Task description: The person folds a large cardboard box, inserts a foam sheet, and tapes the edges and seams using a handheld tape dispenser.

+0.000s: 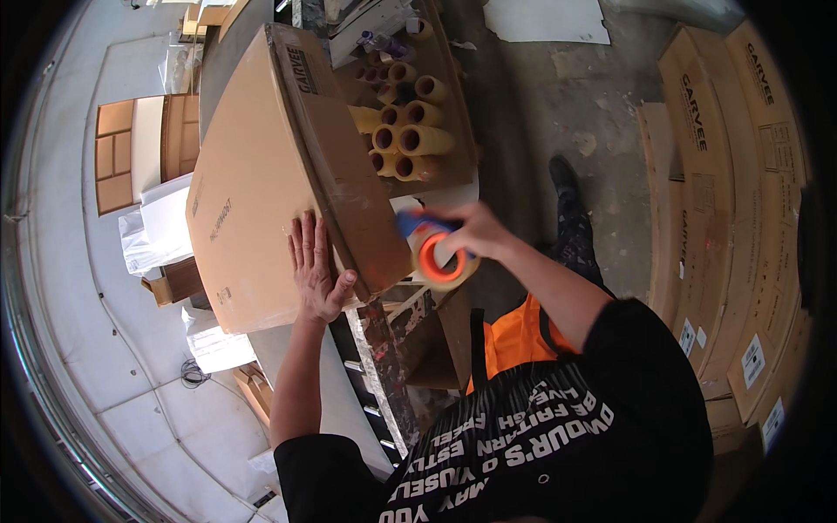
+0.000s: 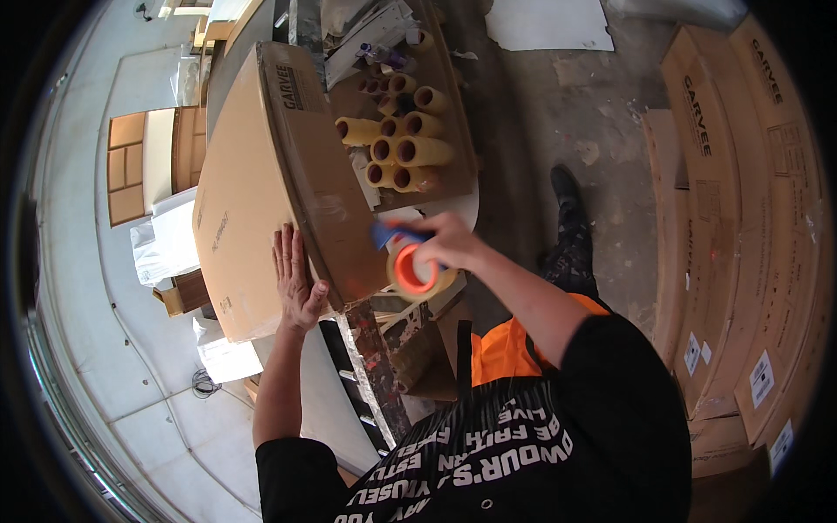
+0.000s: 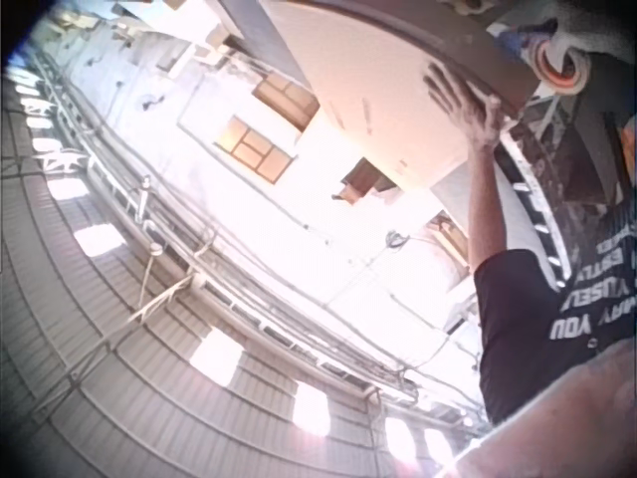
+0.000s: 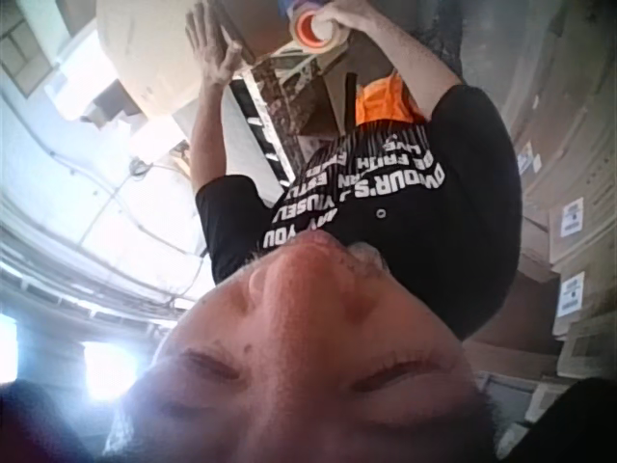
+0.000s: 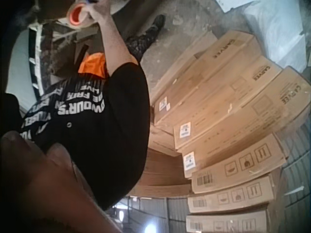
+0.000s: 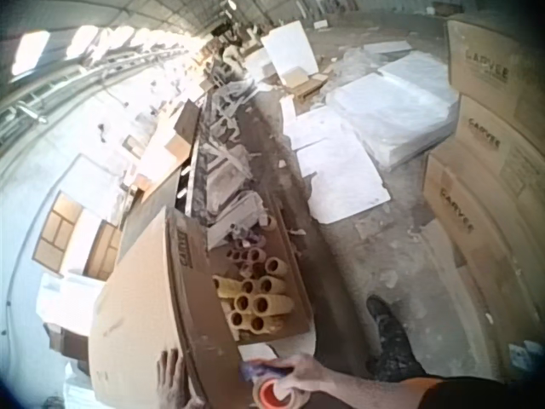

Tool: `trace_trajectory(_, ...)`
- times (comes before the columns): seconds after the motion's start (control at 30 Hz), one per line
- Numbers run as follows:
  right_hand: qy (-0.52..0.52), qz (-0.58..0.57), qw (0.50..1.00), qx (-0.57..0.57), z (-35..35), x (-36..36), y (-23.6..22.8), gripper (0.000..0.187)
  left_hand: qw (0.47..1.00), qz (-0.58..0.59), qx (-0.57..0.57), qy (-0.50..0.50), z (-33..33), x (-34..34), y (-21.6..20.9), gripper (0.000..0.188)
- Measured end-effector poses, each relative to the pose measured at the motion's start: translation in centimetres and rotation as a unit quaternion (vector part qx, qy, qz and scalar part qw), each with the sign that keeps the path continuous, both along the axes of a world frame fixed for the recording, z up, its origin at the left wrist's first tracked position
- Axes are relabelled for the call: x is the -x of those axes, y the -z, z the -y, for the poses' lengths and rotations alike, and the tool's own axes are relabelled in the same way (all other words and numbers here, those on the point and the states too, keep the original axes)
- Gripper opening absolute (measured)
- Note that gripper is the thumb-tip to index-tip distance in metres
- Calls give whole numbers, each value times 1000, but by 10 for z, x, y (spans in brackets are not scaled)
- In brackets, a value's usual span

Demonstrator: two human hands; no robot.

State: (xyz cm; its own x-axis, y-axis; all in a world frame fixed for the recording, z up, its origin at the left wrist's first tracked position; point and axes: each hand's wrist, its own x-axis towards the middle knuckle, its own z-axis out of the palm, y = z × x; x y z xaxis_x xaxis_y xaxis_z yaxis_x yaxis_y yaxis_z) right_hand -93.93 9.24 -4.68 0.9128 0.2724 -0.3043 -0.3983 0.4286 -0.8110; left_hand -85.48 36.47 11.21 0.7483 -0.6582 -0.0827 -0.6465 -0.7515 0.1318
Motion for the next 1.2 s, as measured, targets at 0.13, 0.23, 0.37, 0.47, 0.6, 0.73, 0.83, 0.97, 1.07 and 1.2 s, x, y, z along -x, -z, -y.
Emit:
trace_trajectory(0.13,-97,141,980,99,-48,66,24,69,1000,6,-1,3,-2,2,-4,95)
trace_trajectory(0.23,-155,118,960,202,-84,88,-5,71,1000,6,-29,4,-1,5,-6,92)
trace_trajectory(0.37,-287,341,839,311,-125,38,-37,51,992,29,-121,23,38,-3,-5,86)
trace_trajectory(0.47,-318,360,821,310,-139,54,-30,54,910,18,-396,121,113,-21,-18,77)
trace_trajectory(0.6,-220,300,890,262,-31,65,-11,43,754,-51,-597,269,110,-52,8,58)
trace_trajectory(0.73,-94,141,884,436,100,49,3,47,763,-180,-539,309,93,-72,40,53)
trace_trajectory(0.83,47,67,852,516,183,25,0,50,769,-196,-516,323,95,-79,52,55)
trace_trajectory(0.97,189,-14,826,530,254,-12,-11,62,839,-179,-452,245,93,-105,69,68)
trace_trajectory(1.07,221,-37,857,463,276,-57,-22,69,919,-88,-368,109,132,-153,43,78)
trace_trajectory(1.2,148,35,857,492,269,-130,-45,69,960,61,-270,35,156,-226,31,85)
